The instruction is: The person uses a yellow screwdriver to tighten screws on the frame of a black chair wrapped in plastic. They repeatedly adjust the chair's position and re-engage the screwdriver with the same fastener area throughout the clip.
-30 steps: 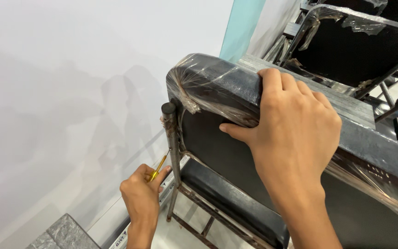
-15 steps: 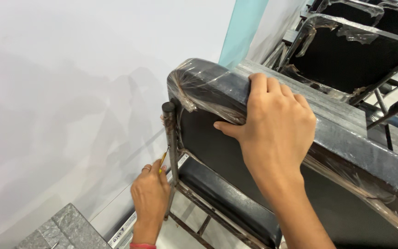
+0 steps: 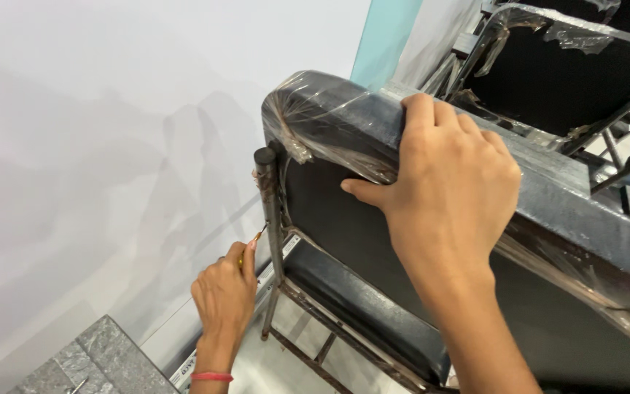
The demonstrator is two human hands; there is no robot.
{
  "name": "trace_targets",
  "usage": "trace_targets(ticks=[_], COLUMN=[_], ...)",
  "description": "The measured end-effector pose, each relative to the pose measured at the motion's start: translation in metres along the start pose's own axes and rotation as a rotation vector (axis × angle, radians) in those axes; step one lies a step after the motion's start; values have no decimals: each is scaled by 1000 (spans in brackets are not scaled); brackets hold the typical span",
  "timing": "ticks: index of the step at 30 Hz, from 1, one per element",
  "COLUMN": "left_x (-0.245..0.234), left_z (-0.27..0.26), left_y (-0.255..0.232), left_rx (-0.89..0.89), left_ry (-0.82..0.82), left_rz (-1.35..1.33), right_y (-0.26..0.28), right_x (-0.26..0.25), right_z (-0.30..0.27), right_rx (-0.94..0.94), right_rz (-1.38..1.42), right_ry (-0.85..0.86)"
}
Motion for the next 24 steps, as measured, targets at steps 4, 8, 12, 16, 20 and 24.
trace_targets(ticks=[4, 8, 12, 16, 20, 24], left_x=[7, 25, 40, 68, 97, 103], left_z=[-2, -3, -4, -14, -23, -23], left_y=[10, 23, 27, 32, 20, 16], left_rx=[-172, -409, -483, -719, -988, -1032], left_ry=[30, 178, 212, 391, 747, 843], left_rz=[-305, -516, -828, -1182, -1674, -1863], right_y=[2, 1, 4, 3, 5, 4], right_x=[-1, 3, 0, 1, -2, 0], right_z=[0, 0, 0, 1, 1, 1], right_rx=[3, 22, -8, 0, -21, -6], right_rz=[-13, -37, -41, -53, -42, -59], right_ry=[0, 54, 10, 34, -5, 47])
Point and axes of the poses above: each hand's wrist, its own z-axis towards the middle knuckle, its own x-axis out of the palm, y = z × x, the point moved 7 cm from there along z, towards the middle knuckle, and after that the axes turned 2 degrees about -z, right-handed, at the moved point
